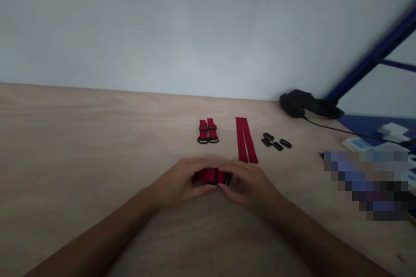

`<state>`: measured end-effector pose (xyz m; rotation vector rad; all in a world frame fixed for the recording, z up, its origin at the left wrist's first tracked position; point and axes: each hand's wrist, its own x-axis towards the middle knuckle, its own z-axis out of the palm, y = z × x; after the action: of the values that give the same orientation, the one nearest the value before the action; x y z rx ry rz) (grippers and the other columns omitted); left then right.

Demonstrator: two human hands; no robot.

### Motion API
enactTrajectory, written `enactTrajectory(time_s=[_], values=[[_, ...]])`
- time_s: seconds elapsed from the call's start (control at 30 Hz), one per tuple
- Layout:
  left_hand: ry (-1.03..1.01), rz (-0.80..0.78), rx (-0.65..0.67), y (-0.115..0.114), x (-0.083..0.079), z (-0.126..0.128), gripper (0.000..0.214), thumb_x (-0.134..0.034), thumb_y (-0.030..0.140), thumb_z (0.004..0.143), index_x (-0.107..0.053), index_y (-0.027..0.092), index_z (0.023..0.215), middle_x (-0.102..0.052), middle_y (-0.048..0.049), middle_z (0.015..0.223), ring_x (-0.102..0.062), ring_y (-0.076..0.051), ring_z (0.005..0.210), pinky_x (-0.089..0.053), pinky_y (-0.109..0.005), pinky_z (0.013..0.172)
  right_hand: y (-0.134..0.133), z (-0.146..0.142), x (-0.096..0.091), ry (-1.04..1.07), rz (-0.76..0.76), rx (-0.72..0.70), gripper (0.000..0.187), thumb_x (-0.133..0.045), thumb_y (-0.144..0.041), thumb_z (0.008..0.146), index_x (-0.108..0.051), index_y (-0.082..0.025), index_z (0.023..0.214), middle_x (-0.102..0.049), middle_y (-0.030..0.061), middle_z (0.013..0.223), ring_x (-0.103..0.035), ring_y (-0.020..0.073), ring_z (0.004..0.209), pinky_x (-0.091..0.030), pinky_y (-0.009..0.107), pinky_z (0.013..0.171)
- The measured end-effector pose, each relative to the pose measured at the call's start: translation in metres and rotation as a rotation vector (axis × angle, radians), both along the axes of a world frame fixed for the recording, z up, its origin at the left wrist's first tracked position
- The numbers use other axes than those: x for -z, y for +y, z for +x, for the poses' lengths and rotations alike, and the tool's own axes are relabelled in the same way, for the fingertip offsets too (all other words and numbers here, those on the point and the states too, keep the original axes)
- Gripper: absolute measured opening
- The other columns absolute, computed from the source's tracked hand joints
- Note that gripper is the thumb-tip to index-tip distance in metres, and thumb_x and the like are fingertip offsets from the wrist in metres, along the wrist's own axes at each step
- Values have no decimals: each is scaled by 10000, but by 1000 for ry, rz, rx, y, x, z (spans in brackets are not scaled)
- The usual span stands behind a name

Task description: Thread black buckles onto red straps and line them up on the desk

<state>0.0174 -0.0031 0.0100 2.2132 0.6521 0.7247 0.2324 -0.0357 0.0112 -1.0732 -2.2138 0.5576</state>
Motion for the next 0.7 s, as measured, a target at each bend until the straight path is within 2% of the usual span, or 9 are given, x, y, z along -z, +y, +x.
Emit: enactTrajectory(time_s=[0.07,0.17,0.27,0.37,0.5,0.6,0.7], values=[[-27,-38,-7,0,-1,-2,306,-655,326,849,-603,192,1120,-675,-52,1020,-631,-181,918,-491,-293,824,0,1,-2,46,-19,9,219,-640,-249,803,-639,-206,1018,-699,82,989,-642,203,840,-499,309,704],[-62,-89,-72,2,-1,-6,297,-668,328,840,-597,187,1092,-662,-46,1026,-623,-178,937,-491,-291,834,0,5,-4,183,-151,86,152,-573,-212,807,-616,-195,952,-676,69,924,-626,184,766,-490,290,644],[-66,-104,-124,4,0,-10,294,-659,329,845,-586,183,1088,-652,-57,1066,-619,-195,992,-488,-324,885,1,8,-3,311,-302,149,152,-515,-183,811,-562,-192,956,-642,60,924,-621,185,802,-497,302,698],[-7,-96,-84,5,-1,-11,300,-635,345,860,-588,193,1114,-661,-60,1072,-630,-203,980,-494,-339,879,1,7,-2,319,-355,66,167,-563,-202,811,-534,-202,976,-611,63,1018,-600,194,908,-485,308,771],[38,-45,9,2,-4,-8,314,-607,342,881,-583,215,1168,-673,-67,1101,-640,-203,987,-500,-332,877,1,0,1,247,-356,-5,110,-595,-294,862,-540,-199,857,-585,43,925,-566,170,818,-457,283,713],[100,64,24,-1,-3,-5,386,-628,358,869,-554,234,1226,-662,-67,1173,-628,-209,1048,-490,-350,925,3,-4,4,197,-319,-34,245,-538,-280,912,-514,-191,685,-555,40,872,-549,165,821,-439,284,734],[132,188,37,-3,0,-3,365,-600,353,891,-560,216,1227,-651,-86,1212,-614,-218,1097,-480,-363,963,4,-4,5,197,-323,-78,287,-502,-267,934,-498,-191,657,-544,50,916,-547,166,867,-441,294,782]])
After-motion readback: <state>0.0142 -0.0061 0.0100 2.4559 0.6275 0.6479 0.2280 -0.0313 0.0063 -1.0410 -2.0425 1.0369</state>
